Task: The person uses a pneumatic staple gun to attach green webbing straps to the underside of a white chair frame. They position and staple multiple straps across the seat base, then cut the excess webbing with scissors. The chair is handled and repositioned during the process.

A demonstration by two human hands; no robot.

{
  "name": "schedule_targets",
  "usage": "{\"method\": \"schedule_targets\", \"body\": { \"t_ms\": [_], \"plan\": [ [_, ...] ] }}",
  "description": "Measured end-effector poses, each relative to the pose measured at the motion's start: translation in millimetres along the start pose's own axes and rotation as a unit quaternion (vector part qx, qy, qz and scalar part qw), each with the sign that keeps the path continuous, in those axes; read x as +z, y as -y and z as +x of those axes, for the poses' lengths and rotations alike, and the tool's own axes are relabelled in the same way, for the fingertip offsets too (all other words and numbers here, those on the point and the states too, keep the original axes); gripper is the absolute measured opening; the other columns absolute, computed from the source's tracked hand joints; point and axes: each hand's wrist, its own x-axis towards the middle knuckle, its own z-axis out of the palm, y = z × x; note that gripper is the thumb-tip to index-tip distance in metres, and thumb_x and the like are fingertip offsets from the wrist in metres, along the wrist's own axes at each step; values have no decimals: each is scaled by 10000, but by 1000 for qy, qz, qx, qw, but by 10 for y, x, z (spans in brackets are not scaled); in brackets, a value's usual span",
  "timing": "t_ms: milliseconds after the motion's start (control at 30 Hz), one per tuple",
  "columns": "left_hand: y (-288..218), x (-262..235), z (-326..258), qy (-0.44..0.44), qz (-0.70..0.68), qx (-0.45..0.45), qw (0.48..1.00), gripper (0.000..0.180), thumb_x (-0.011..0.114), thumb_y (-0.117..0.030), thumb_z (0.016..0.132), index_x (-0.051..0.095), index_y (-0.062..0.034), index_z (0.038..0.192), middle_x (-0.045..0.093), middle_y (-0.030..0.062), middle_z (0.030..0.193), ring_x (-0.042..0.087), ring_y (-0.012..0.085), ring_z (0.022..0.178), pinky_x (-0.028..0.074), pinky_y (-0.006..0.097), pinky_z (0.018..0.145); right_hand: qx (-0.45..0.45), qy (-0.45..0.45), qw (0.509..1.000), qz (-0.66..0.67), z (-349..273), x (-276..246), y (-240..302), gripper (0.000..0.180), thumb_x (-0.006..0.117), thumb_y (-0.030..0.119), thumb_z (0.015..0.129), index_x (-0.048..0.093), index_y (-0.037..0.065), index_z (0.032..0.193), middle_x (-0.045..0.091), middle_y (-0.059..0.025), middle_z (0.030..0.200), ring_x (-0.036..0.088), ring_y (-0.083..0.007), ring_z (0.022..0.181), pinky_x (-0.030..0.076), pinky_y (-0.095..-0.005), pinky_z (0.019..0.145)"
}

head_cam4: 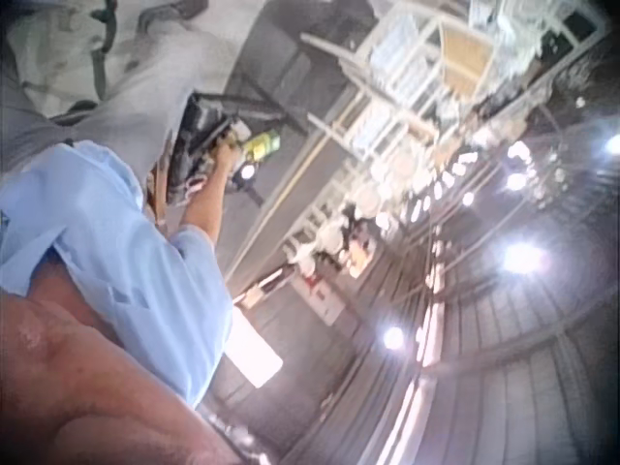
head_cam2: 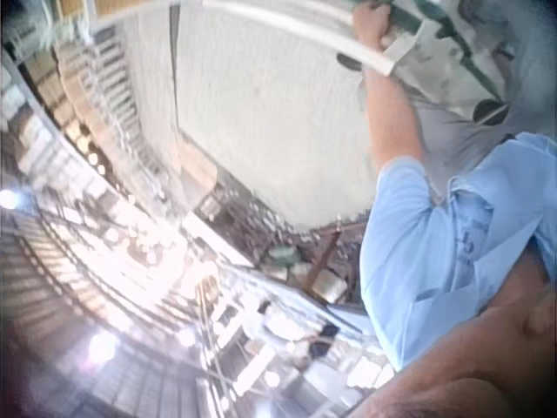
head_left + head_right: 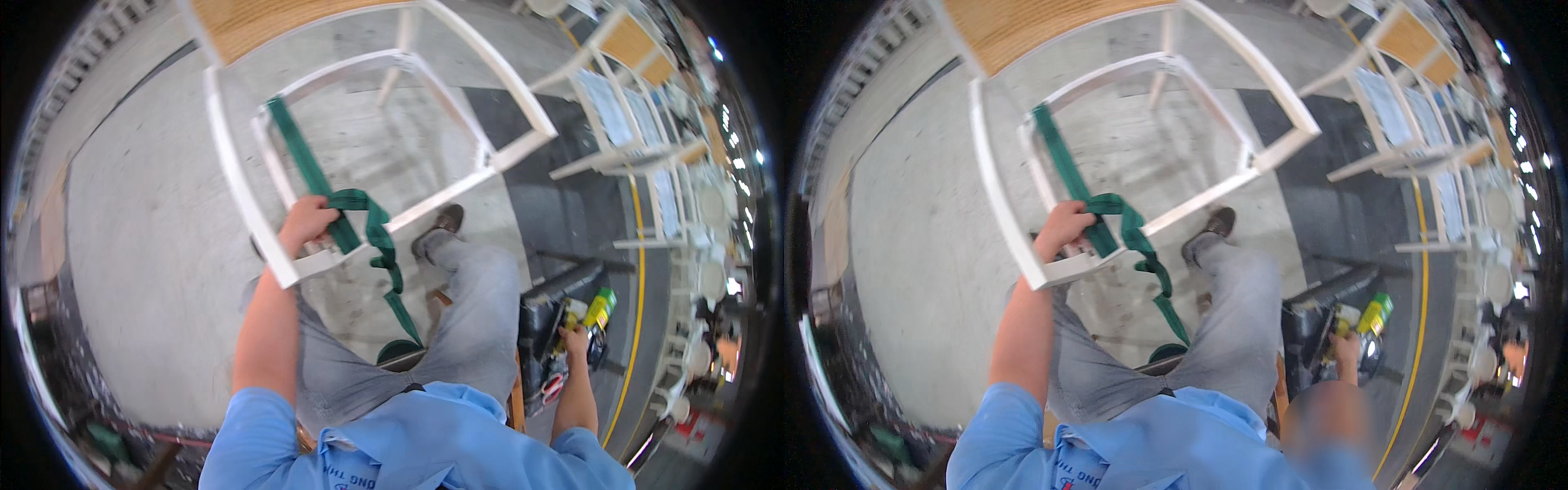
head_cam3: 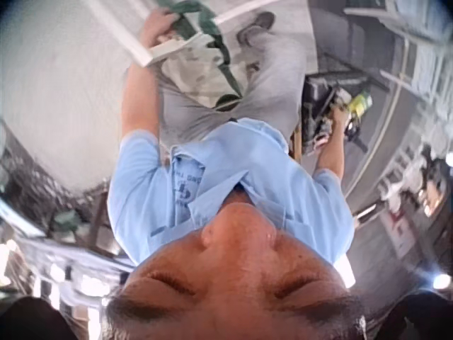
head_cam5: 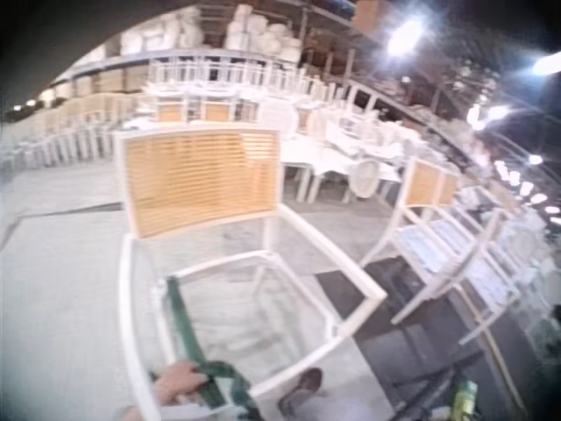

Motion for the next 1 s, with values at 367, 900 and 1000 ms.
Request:
{"method": "schedule_targets", "body": {
  "t_ms": [367,900,1000],
  "plan": [
    [66,11,-95,-21,-56,-17,998,198,685,-145,843,662,42,781,660,129,623,690,209,511,560,369,448,-209,88,952,205,-978,-455,1509,443,814,115,855,610,50,1243,669,-50,941,652,-182,747,540,-334,648],
    [208,11,1,-46,-3,67,997,260,717,-227,797,758,1,913,732,215,831,754,357,746,614,441,717,-219,469,856,5,-2547,2263,3437,257,761,207,1015,680,8,1156,696,-47,894,658,-125,641,519,-299,539],
    [252,21,2,-70,4,82,994,238,710,-213,782,761,-6,888,735,239,870,740,409,821,602,464,774,-241,462,853,-29,-2541,2355,3476,261,754,211,1020,673,-2,1146,678,-38,834,649,-125,620,511,-302,519]
  ]
}}
